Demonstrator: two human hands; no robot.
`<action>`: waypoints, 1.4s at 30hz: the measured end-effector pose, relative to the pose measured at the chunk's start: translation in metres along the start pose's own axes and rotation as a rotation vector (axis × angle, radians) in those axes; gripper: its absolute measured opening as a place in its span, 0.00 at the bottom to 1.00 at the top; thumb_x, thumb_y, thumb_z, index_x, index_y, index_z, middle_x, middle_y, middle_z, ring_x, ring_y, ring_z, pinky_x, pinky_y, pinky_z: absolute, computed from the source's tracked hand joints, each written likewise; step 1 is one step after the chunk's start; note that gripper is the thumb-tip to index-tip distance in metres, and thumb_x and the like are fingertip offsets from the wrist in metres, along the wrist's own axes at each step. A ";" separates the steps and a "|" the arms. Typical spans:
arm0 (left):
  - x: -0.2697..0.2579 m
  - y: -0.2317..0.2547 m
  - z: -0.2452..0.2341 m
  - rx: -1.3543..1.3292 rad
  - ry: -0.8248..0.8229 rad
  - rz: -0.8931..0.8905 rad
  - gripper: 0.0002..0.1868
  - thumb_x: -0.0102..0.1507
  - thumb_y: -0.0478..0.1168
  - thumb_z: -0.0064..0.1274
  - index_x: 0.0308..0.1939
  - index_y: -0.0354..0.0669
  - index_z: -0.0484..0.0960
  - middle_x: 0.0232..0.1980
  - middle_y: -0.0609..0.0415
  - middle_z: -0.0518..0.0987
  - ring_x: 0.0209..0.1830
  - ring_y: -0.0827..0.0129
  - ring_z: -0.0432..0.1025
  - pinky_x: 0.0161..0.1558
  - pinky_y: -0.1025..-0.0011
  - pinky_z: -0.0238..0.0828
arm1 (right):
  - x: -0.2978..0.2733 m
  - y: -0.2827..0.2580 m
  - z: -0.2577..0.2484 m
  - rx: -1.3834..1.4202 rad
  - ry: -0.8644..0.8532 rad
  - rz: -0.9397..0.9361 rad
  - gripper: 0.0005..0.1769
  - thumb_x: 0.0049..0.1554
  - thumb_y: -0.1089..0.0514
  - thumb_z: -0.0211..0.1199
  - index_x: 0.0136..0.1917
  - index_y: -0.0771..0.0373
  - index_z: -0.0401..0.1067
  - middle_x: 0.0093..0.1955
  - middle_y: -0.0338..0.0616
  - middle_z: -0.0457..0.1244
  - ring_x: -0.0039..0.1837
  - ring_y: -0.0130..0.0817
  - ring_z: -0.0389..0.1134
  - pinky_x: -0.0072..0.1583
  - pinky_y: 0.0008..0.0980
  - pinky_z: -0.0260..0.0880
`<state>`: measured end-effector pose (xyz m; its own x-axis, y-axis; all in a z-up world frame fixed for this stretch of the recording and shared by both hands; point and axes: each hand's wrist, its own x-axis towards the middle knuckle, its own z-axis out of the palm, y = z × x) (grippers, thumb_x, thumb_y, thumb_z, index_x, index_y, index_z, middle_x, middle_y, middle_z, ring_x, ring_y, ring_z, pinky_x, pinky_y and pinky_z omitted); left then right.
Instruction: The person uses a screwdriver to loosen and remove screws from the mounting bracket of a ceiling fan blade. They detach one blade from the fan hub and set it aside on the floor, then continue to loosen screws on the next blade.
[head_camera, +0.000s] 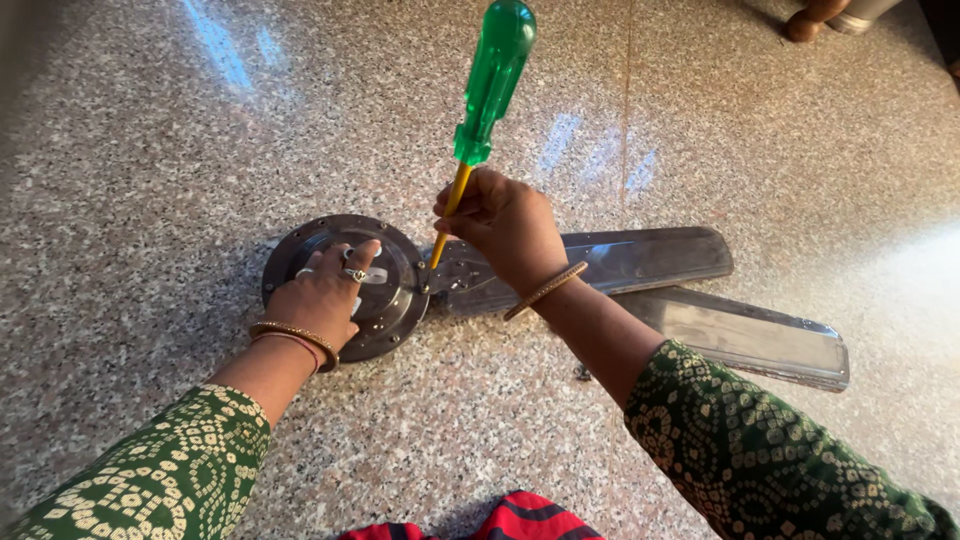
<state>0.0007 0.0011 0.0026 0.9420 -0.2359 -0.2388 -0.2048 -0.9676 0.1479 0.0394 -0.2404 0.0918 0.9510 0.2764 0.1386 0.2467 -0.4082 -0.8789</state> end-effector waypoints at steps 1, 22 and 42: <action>0.000 -0.001 0.000 0.007 0.004 0.009 0.61 0.54 0.42 0.69 0.77 0.67 0.38 0.74 0.46 0.60 0.69 0.49 0.65 0.56 0.58 0.78 | 0.000 0.001 0.002 0.008 0.001 -0.009 0.12 0.55 0.62 0.70 0.53 0.63 0.74 0.50 0.40 0.73 0.54 0.28 0.77 0.56 0.27 0.79; -0.001 0.001 -0.002 -0.001 0.019 0.013 0.62 0.54 0.41 0.68 0.78 0.67 0.37 0.72 0.44 0.60 0.63 0.47 0.70 0.55 0.57 0.78 | 0.005 0.010 0.004 -0.047 0.002 0.013 0.15 0.56 0.63 0.69 0.57 0.62 0.73 0.53 0.39 0.72 0.57 0.29 0.76 0.58 0.29 0.78; -0.001 0.003 -0.003 0.043 -0.011 -0.004 0.62 0.55 0.42 0.68 0.78 0.65 0.35 0.75 0.45 0.57 0.68 0.47 0.66 0.55 0.59 0.78 | -0.011 0.006 0.012 0.110 -0.007 -0.141 0.16 0.60 0.68 0.57 0.62 0.64 0.66 0.61 0.45 0.69 0.68 0.35 0.71 0.66 0.32 0.75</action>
<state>-0.0001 -0.0016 0.0059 0.9398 -0.2328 -0.2503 -0.2125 -0.9714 0.1058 0.0284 -0.2353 0.0793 0.9068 0.3305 0.2615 0.3558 -0.2677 -0.8954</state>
